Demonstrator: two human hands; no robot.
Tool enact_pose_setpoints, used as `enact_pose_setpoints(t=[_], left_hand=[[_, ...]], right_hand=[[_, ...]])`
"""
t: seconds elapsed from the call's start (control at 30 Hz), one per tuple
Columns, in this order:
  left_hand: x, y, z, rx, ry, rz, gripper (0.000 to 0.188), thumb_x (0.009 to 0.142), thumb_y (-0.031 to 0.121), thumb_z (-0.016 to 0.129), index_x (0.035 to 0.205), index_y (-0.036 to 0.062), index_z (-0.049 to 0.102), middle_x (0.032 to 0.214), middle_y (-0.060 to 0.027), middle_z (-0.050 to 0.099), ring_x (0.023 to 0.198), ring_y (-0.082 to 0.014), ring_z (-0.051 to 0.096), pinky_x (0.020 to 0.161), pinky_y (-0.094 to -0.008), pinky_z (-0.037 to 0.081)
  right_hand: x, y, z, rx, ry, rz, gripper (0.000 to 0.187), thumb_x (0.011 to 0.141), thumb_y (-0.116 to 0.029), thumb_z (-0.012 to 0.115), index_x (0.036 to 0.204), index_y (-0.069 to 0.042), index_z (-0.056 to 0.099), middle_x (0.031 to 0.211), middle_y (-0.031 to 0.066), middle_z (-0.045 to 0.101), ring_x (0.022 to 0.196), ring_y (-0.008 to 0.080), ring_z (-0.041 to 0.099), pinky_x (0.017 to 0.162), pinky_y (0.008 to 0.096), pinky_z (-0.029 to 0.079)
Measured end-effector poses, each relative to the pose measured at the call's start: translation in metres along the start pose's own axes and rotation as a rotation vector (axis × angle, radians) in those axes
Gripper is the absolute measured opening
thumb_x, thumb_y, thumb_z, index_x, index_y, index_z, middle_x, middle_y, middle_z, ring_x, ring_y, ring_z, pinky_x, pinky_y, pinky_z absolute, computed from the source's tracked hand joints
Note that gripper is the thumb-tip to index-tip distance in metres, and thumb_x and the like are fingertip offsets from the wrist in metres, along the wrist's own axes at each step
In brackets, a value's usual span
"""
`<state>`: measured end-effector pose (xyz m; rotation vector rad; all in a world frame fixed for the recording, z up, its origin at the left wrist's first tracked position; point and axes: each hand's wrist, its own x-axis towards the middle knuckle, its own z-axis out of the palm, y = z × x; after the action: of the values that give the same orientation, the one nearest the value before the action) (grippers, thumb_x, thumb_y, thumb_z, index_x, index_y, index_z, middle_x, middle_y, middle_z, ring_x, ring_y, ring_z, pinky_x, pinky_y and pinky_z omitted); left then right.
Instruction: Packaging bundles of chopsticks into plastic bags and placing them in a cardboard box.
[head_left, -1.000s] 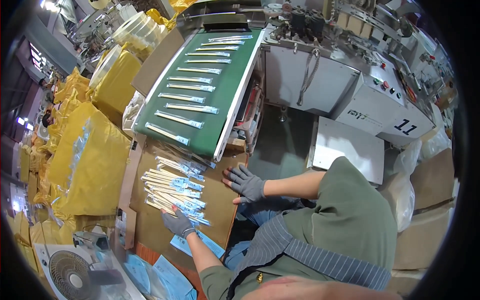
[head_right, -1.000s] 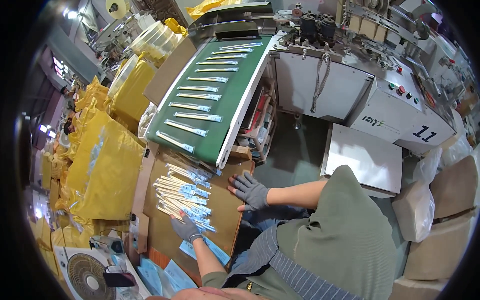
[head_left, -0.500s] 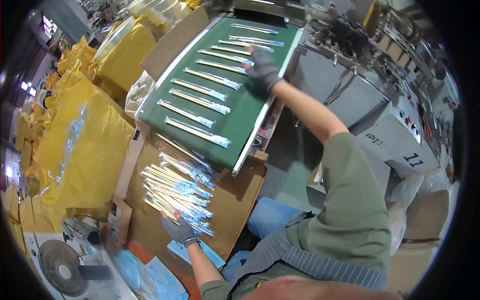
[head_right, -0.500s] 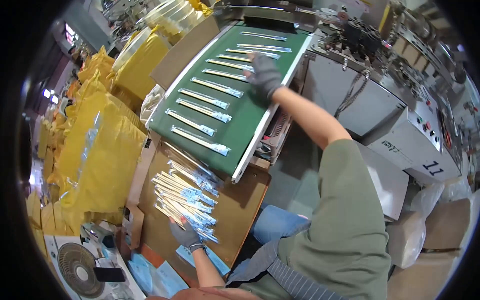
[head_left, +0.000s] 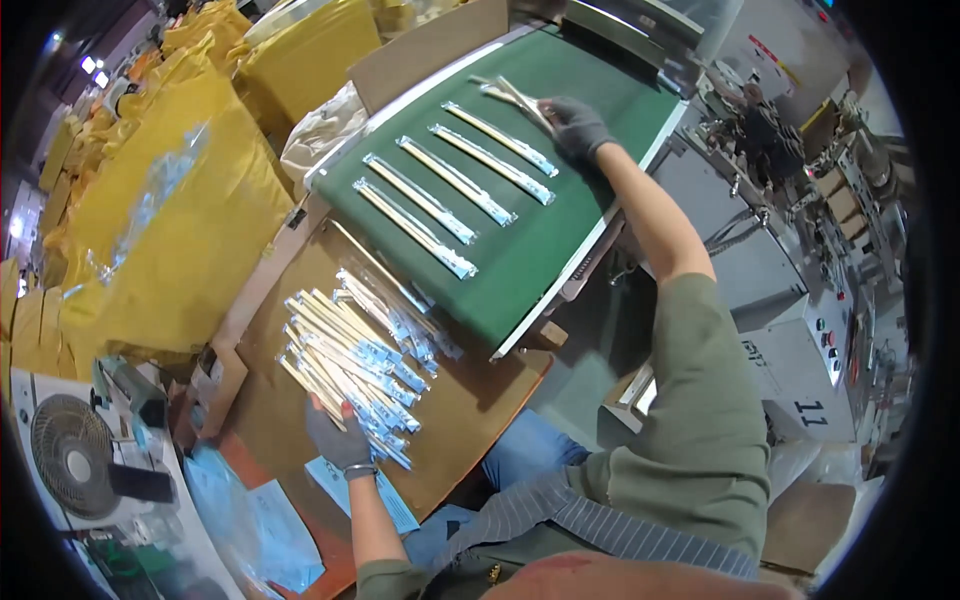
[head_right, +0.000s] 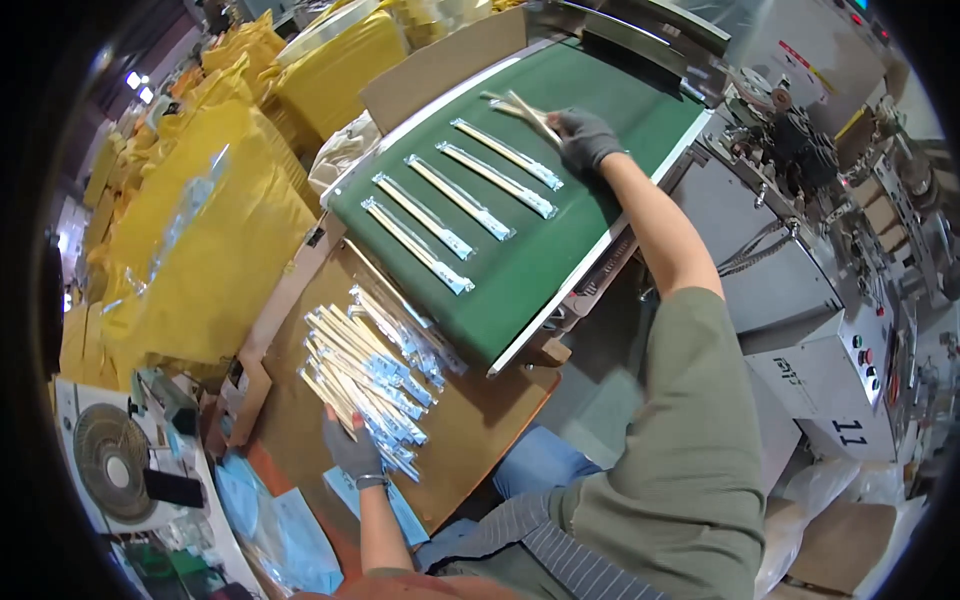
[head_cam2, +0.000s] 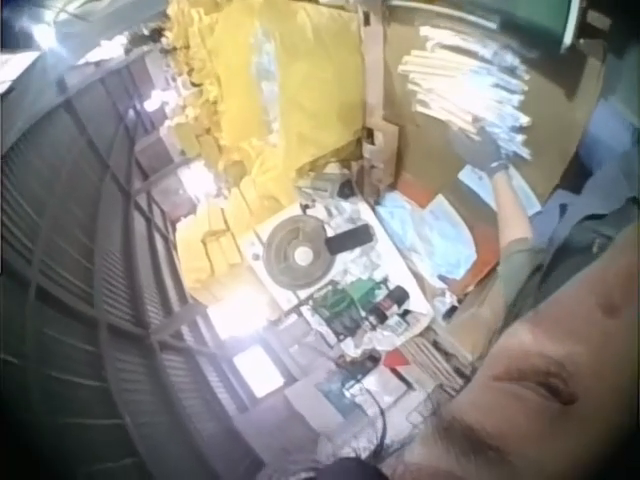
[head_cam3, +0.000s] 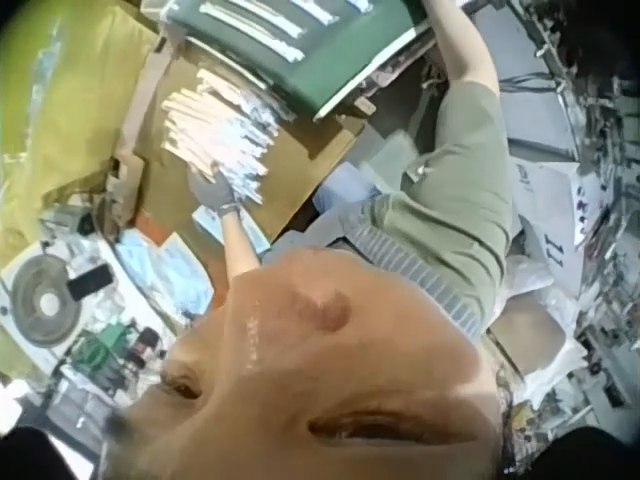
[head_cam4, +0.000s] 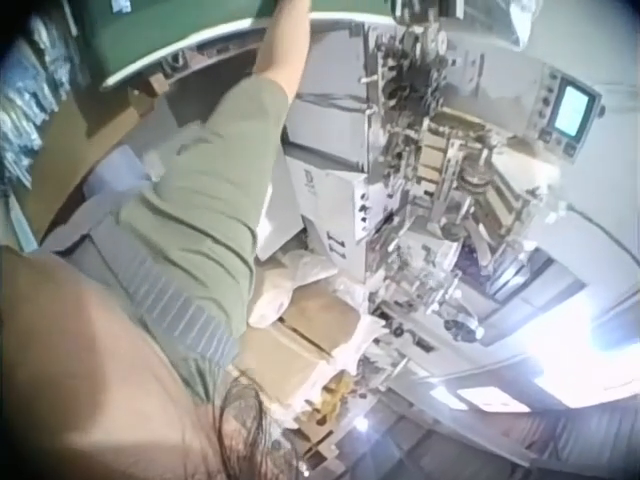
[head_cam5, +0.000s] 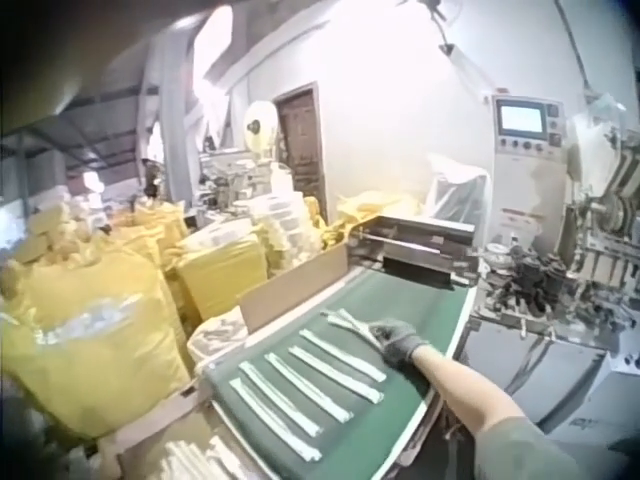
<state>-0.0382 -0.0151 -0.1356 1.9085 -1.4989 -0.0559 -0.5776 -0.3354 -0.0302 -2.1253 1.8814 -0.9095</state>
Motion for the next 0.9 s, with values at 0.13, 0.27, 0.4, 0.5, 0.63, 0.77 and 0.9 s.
enact_pose_setpoints(t=[0.13, 0.27, 0.4, 0.5, 0.63, 0.77, 0.9], left_hand=[[0.005, 0.006, -0.004, 0.042, 0.004, 0.063, 0.057, 0.086, 0.029, 0.061, 0.132, -0.0019, 0.047, 0.129, -0.0230, 0.050, 0.119, -0.0373, 0.047, 0.103, -0.0429, 0.035], [0.010, 0.004, -0.005, 0.029, -0.008, 0.025, 0.054, 0.088, 0.035, 0.058, 0.126, -0.0035, 0.051, 0.125, -0.0241, 0.053, 0.117, -0.0381, 0.048, 0.102, -0.0433, 0.036], [0.023, 0.020, -0.002, -0.018, -0.078, -0.175, 0.056, 0.096, 0.043, 0.040, 0.121, -0.0061, 0.052, 0.113, -0.0288, 0.056, 0.107, -0.0419, 0.052, 0.093, -0.0453, 0.039], [0.036, 0.056, 0.011, -0.134, -0.089, -0.366, 0.068, 0.092, 0.054, 0.042, 0.117, -0.0076, 0.053, 0.114, -0.0296, 0.058, 0.109, -0.0440, 0.052, 0.093, -0.0441, 0.040], [0.060, 0.047, 0.015, -0.592, -0.235, -0.576, 0.071, 0.090, 0.056, 0.048, 0.112, -0.0102, 0.054, 0.107, -0.0268, 0.061, 0.100, -0.0352, 0.059, 0.089, -0.0388, 0.042], [0.065, 0.054, 0.015, -1.259, -0.129, -0.767, 0.058, 0.084, 0.050, 0.064, 0.105, -0.0045, 0.064, 0.092, -0.0100, 0.064, 0.077, -0.0169, 0.059, 0.069, -0.0286, 0.047], [0.059, 0.041, -0.010, -1.239, -0.297, -0.875, 0.063, 0.074, 0.044, 0.076, 0.106, -0.0087, 0.062, 0.092, -0.0117, 0.064, 0.079, -0.0162, 0.061, 0.068, -0.0286, 0.049]], right_hand=[[-0.061, -0.117, 0.032, -0.005, -0.042, -0.268, 0.030, 0.087, -0.012, 0.056, 0.117, -0.012, 0.058, 0.113, 0.0134, 0.061, 0.097, 0.0328, 0.061, 0.082, 0.0353, 0.049], [-0.116, -0.226, 0.062, 0.096, -0.113, -0.375, 0.028, 0.084, -0.017, 0.059, 0.112, -0.011, 0.058, 0.113, 0.0131, 0.059, 0.097, 0.0334, 0.059, 0.082, 0.0372, 0.050], [-0.164, -0.317, 0.109, 0.013, -0.283, -0.320, 0.042, 0.084, -0.029, 0.058, 0.117, -0.004, 0.054, 0.118, 0.0164, 0.056, 0.113, 0.0353, 0.051, 0.092, 0.0423, 0.045], [-0.161, -0.327, 0.173, -0.116, -0.143, -0.062, 0.059, 0.087, -0.045, 0.050, 0.122, 0.003, 0.051, 0.119, 0.0263, 0.056, 0.115, 0.0377, 0.052, 0.097, 0.0412, 0.043], [-0.146, -0.302, 0.188, 0.256, -0.464, 0.338, 0.089, 0.074, -0.066, 0.059, 0.126, 0.005, 0.047, 0.119, 0.0334, 0.052, 0.112, 0.0396, 0.055, 0.095, 0.0424, 0.043], [-0.191, -0.361, 0.207, 0.170, -0.515, 0.060, 0.103, 0.060, -0.067, 0.068, 0.127, 0.007, 0.044, 0.112, 0.0288, 0.058, 0.101, 0.0404, 0.060, 0.088, 0.0416, 0.047], [-0.203, -0.348, 0.226, 1.065, -0.833, 0.308, 0.056, 0.073, -0.038, 0.071, 0.107, 0.005, 0.061, 0.094, 0.0181, 0.067, 0.083, 0.0228, 0.066, 0.075, 0.0339, 0.051]])
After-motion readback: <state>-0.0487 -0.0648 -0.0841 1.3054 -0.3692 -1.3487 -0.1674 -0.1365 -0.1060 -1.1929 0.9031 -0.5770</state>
